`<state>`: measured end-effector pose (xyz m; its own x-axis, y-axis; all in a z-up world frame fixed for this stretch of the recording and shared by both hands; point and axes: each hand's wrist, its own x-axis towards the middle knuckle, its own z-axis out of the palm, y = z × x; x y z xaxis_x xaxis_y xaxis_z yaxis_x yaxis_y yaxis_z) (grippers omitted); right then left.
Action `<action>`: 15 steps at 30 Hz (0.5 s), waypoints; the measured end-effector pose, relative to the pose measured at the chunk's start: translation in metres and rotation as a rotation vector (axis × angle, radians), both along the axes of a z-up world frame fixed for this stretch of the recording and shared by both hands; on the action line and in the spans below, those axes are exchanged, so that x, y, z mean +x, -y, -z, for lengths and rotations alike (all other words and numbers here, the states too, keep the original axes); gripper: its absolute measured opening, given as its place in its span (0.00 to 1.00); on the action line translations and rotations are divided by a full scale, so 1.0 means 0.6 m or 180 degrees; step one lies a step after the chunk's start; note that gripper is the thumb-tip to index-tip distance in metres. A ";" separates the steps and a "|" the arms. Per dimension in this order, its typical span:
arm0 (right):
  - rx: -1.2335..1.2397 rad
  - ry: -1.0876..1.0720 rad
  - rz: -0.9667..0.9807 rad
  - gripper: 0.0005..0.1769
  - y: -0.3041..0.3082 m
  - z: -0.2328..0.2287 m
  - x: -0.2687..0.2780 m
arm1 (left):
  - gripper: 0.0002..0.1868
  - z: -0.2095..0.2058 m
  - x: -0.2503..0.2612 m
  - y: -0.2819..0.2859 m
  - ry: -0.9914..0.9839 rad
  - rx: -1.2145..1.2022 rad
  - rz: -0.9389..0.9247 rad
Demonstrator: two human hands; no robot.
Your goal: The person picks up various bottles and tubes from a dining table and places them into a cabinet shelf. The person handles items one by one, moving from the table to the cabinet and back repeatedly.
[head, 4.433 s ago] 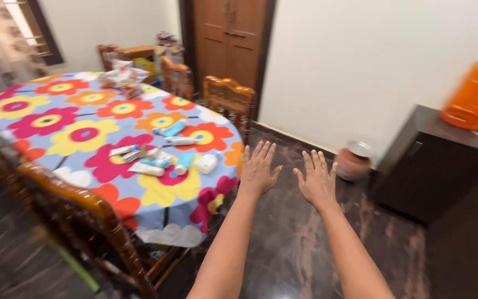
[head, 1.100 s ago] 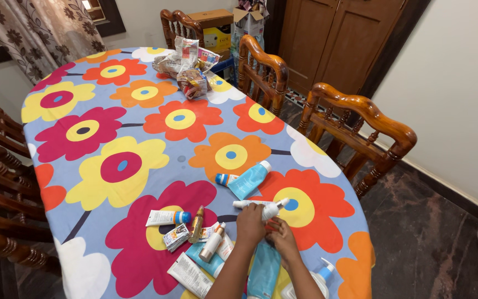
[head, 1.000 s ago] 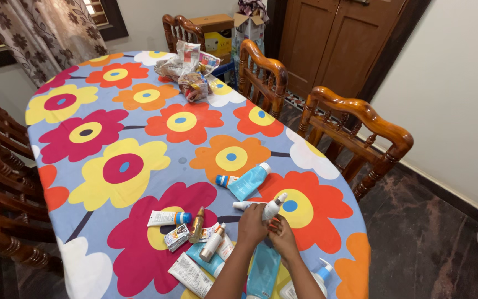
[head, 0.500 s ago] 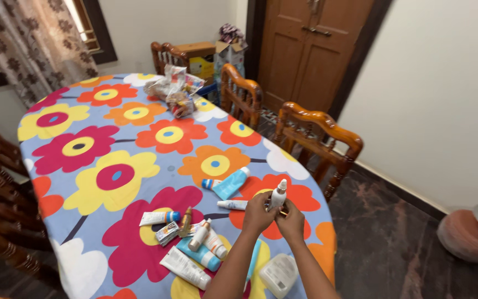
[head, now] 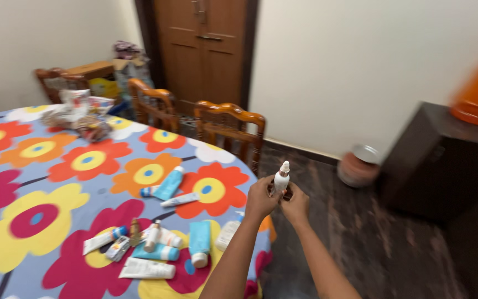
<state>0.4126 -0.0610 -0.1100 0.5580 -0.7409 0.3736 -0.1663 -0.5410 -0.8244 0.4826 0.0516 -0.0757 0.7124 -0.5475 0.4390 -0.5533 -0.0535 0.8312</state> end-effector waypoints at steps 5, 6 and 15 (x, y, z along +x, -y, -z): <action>0.0018 0.0076 0.0525 0.21 0.029 -0.021 -0.175 | 0.27 -0.026 -0.140 0.050 0.0190 -0.0141 0.0579; 0.0008 0.0131 0.0633 0.21 0.035 -0.024 -0.213 | 0.27 -0.030 -0.173 0.061 0.0255 -0.0155 0.0668; -0.0143 0.0084 0.1849 0.20 0.105 -0.044 -0.596 | 0.27 -0.062 -0.509 0.187 0.0078 -0.0167 0.1936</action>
<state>0.0552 -0.1238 -0.0836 0.0547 -0.9059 0.4200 -0.4259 -0.4016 -0.8107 0.1772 -0.0605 -0.0383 0.2680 -0.8303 0.4887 -0.4908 0.3188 0.8108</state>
